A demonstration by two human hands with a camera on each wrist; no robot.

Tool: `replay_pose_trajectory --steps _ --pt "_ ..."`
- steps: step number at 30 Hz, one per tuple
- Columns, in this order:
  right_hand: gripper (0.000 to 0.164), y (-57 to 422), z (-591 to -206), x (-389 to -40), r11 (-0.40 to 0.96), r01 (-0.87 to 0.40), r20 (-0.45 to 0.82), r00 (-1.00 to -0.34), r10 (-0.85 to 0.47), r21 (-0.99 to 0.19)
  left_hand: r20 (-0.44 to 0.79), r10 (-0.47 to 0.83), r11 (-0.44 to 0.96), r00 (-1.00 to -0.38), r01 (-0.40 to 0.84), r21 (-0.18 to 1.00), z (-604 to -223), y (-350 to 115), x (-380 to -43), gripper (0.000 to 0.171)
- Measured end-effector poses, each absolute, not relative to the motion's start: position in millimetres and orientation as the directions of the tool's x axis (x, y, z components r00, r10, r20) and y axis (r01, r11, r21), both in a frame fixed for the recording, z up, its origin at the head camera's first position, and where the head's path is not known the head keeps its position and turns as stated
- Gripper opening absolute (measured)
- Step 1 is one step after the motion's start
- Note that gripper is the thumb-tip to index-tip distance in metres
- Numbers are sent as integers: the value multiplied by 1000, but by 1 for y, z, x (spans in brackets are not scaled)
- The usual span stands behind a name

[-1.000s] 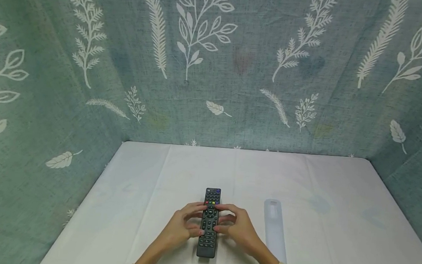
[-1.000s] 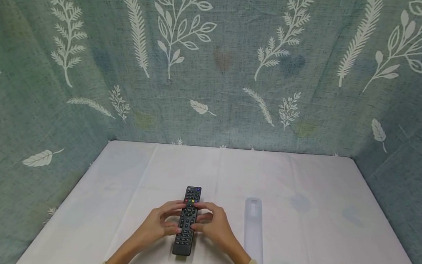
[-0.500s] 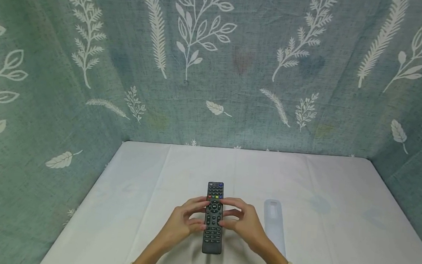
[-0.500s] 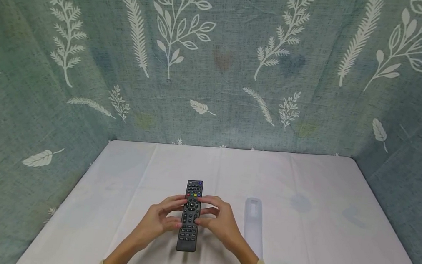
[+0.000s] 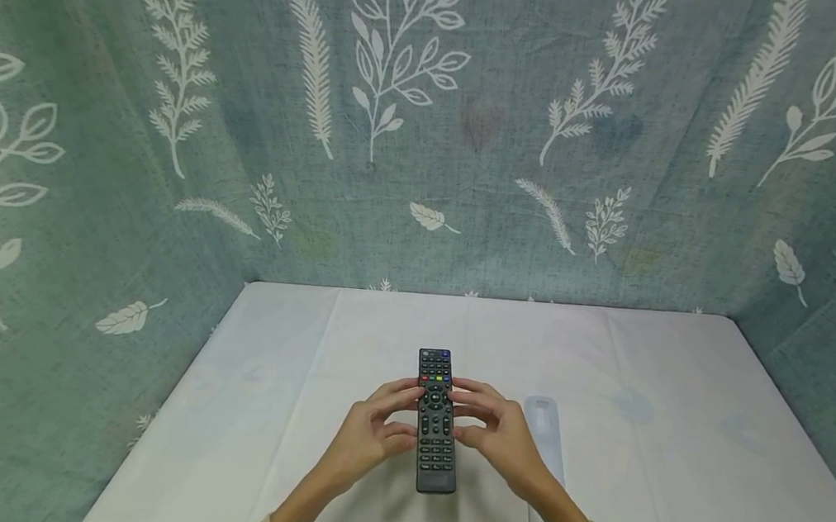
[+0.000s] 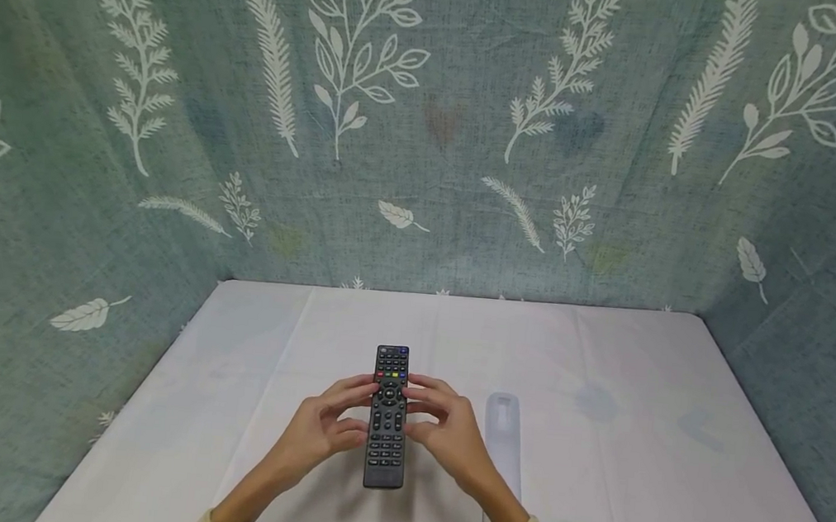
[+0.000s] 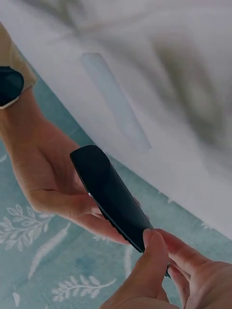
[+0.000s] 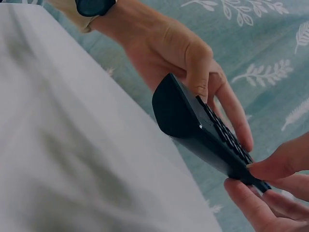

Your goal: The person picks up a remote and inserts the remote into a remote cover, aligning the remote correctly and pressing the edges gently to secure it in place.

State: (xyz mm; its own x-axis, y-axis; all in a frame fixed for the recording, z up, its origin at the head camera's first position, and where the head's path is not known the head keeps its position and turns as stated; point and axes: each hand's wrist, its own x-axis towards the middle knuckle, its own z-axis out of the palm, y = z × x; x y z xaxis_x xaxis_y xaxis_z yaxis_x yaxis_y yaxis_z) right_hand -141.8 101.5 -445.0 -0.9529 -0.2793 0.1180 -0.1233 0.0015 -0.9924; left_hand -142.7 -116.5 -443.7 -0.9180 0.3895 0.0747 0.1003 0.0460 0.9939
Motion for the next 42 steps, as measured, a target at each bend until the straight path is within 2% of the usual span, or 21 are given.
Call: replay_pose_trajectory --steps 18,24,32,42 --pt "39 119 -435 -141 -37 -217 219 -941 -257 -975 198 339 59 -920 230 971 -429 -89 -143 66" --pt "38 125 -432 -141 -29 -257 257 -938 -235 -966 211 310 112 -927 256 960 -424 -77 -144 65" --pt "38 129 -432 -143 -7 -306 301 -930 -211 -952 222 275 185 -936 278 943 -396 -64 -134 54" --pt "37 141 -428 -145 33 -370 360 -919 -161 -929 280 276 135 -920 325 936 -388 -52 -135 45"
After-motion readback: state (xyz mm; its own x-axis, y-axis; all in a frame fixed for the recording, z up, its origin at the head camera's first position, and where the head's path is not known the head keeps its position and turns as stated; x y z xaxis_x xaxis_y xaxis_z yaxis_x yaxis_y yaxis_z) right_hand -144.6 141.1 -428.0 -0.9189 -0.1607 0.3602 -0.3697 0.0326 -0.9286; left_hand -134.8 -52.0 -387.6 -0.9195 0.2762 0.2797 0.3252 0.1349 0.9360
